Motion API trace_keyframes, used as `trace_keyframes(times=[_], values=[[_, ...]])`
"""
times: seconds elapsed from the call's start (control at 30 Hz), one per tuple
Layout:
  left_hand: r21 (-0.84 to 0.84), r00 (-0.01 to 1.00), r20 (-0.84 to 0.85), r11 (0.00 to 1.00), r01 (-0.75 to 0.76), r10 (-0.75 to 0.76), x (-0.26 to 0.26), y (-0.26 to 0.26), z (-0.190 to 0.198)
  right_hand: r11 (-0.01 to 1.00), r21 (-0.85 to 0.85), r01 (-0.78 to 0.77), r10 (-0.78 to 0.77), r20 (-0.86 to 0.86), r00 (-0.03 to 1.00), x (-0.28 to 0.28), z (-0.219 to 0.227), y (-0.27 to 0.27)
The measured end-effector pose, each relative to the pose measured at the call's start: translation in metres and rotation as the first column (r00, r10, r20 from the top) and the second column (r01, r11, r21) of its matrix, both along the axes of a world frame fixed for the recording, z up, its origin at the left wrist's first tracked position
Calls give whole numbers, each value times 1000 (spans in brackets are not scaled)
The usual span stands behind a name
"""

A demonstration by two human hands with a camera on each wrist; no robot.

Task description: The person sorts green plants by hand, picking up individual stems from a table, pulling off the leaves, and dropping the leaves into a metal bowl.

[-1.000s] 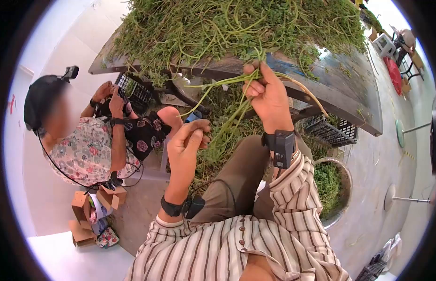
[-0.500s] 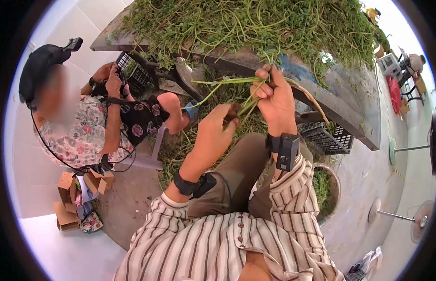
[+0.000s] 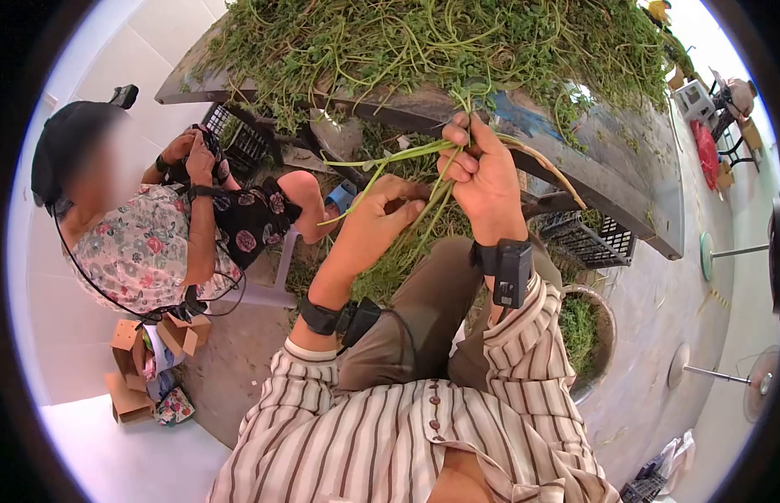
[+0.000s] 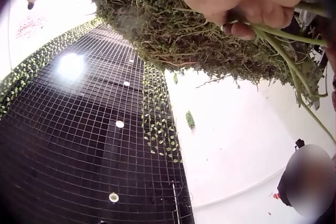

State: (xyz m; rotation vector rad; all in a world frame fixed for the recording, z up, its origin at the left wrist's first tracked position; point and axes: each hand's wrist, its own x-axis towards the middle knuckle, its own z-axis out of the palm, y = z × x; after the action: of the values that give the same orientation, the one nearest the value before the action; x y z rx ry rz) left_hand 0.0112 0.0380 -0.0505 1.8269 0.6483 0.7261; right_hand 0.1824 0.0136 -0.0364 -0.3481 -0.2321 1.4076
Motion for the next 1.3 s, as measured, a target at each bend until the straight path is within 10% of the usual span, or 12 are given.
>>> trace_keyframes(times=[0.43,0.5,0.57,0.63,1.3], values=[[302,921,80,871,-386,381,-36,-1,-16,987,-1,164,-163,-44,986,19,6,-3],[-227,902,-22,877,-424,431,-49,-3,-15,983,50,179,-177,-38,983,24,8,-7],[-198,900,-52,879,-434,433,-44,-8,-12,982,50,181,-179,-32,983,23,5,-6],[108,925,17,919,-380,380,-36,-13,-15,978,5,206,-206,-42,978,21,5,-6],[611,933,-226,787,-89,281,-67,-36,6,969,-48,243,-247,-107,963,33,5,-6]])
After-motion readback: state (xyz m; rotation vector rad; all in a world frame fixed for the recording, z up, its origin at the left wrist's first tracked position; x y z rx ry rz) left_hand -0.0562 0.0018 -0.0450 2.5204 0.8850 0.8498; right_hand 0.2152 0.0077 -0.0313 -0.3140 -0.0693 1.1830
